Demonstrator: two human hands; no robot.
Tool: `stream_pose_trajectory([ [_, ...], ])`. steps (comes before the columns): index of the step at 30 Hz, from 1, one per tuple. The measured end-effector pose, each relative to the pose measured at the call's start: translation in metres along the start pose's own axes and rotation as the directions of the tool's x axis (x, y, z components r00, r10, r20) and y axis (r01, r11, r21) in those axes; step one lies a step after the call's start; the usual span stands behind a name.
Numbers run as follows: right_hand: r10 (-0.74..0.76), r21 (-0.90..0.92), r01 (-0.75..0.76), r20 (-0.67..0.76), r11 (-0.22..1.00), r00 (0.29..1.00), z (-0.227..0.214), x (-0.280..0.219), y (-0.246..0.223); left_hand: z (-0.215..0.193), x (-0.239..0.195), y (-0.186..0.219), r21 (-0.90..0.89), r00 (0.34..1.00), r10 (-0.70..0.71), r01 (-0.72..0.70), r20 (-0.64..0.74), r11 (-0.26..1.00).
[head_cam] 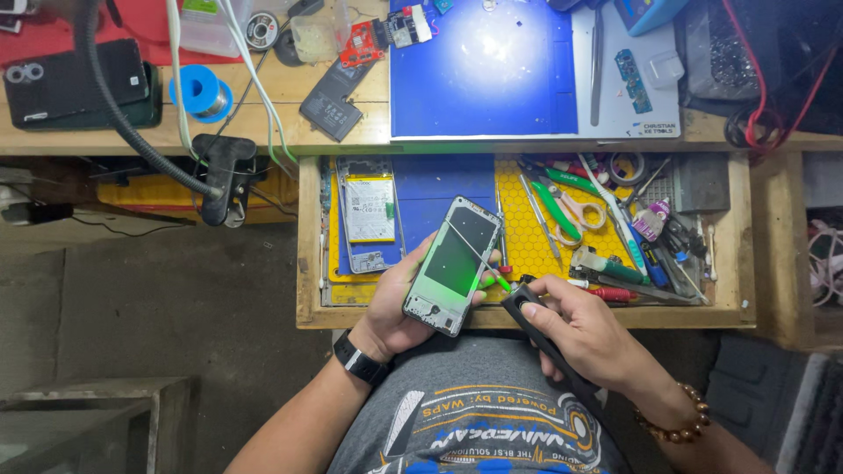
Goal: The person uses a handheld green laser device to scan the screen and edges of a disassembled smartphone held in their left hand. The person moves the laser beam across the display surface and along the frame, occasionally rotating the phone to access different sides. The work is performed at a cluttered electronics repair bench with various tools visible.
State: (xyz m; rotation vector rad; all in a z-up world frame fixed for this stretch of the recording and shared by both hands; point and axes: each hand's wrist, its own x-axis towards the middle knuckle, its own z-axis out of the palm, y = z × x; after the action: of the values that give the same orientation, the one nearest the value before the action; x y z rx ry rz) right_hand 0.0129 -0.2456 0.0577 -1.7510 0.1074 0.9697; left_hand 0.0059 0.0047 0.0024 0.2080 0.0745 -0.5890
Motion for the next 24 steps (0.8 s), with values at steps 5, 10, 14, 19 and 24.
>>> stream_pose_trajectory([
  [5,-0.014,-0.033,0.011,-0.094,0.999,0.995,-0.0006,0.0032,-0.0019,0.0004,0.0002,-0.0011,0.023,1.0,-0.016,0.016,-0.026,1.0],
  [10,-0.015,-0.043,0.01,-0.111,0.999,0.994,-0.0038,0.005,-0.0059,0.0011,0.0,-0.0015,0.044,0.998,-0.025,0.027,-0.056,0.999],
  [14,-0.016,-0.013,0.014,-0.11,1.0,0.994,-0.0042,0.0055,-0.0067,0.0012,0.0003,-0.0016,0.069,0.999,0.01,-0.008,-0.033,0.998],
  [19,-0.012,-0.01,0.011,-0.128,1.0,0.992,-0.0048,0.0047,-0.0062,0.0025,-0.0001,-0.0018,0.085,0.999,0.023,-0.019,-0.042,0.996],
  [24,0.006,-0.039,-0.011,-0.144,0.999,0.99,-0.0078,0.0036,-0.0052,0.0006,0.0002,-0.002,0.111,0.998,0.025,-0.018,-0.061,0.994],
])
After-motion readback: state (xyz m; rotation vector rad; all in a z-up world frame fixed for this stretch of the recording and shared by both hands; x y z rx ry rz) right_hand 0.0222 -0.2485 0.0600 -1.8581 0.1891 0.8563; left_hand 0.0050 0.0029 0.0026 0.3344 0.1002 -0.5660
